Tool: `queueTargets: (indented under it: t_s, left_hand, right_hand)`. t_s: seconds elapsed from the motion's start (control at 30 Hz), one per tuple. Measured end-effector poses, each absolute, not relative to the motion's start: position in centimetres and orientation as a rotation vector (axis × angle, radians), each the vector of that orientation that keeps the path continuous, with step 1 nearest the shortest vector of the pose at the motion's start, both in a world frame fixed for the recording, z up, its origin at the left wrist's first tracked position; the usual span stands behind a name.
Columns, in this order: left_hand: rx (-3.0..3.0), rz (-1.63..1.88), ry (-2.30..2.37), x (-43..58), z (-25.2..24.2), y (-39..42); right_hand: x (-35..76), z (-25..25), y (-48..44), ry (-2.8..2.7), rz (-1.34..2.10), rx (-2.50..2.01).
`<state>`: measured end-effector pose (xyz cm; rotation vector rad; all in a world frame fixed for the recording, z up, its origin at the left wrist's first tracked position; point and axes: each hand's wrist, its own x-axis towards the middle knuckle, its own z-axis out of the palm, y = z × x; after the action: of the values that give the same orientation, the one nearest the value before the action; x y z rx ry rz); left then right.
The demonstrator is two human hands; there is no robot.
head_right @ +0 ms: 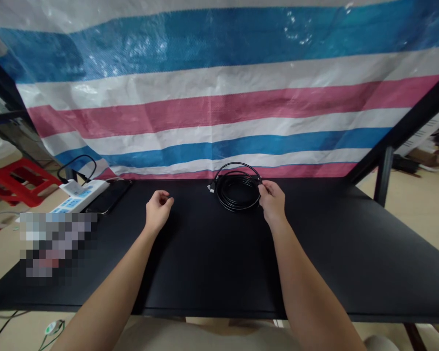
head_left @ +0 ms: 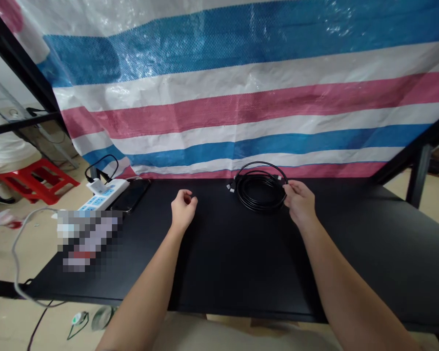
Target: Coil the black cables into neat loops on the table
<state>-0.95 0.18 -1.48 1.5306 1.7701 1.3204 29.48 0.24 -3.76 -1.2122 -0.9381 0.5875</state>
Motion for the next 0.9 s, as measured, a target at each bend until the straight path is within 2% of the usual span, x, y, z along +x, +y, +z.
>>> queueTargets:
  t_s: [0.23, 0.43, 0.57, 0.67, 0.77, 0.9]
  left_hand:
    - [1.883, 1.216, 1.375, 2.3, -2.1, -1.4]
    - [1.706, 1.137, 1.269, 4.7, -2.2, -2.0]
    - [1.187, 1.338, 1.196, 4.0, -1.7, -1.2]
    - [0.896, 1.366, 1.026, 2.7, -0.7, -0.9]
    - [0.741, 1.372, 0.952, 1.3, 0.4, -1.0]
    - [0.641, 1.466, 0.893, -1.1, 1.4, -1.1]
  right_hand:
    - [28.8, -1.0, -1.5, -0.995, 0.964, -0.951]
    - [28.0, -0.6, -2.0, -1.065, 1.05, -0.936]
    - [29.6, -2.0, -1.1, -0.956, 0.778, -1.032]
    - [31.5, -3.6, -0.2, -0.86, 0.301, -1.424]
    - [32.6, -5.1, 0.4, -1.045, -0.048, -1.759]
    - [32.5, -5.9, 0.6, -1.352, -0.131, -1.876]
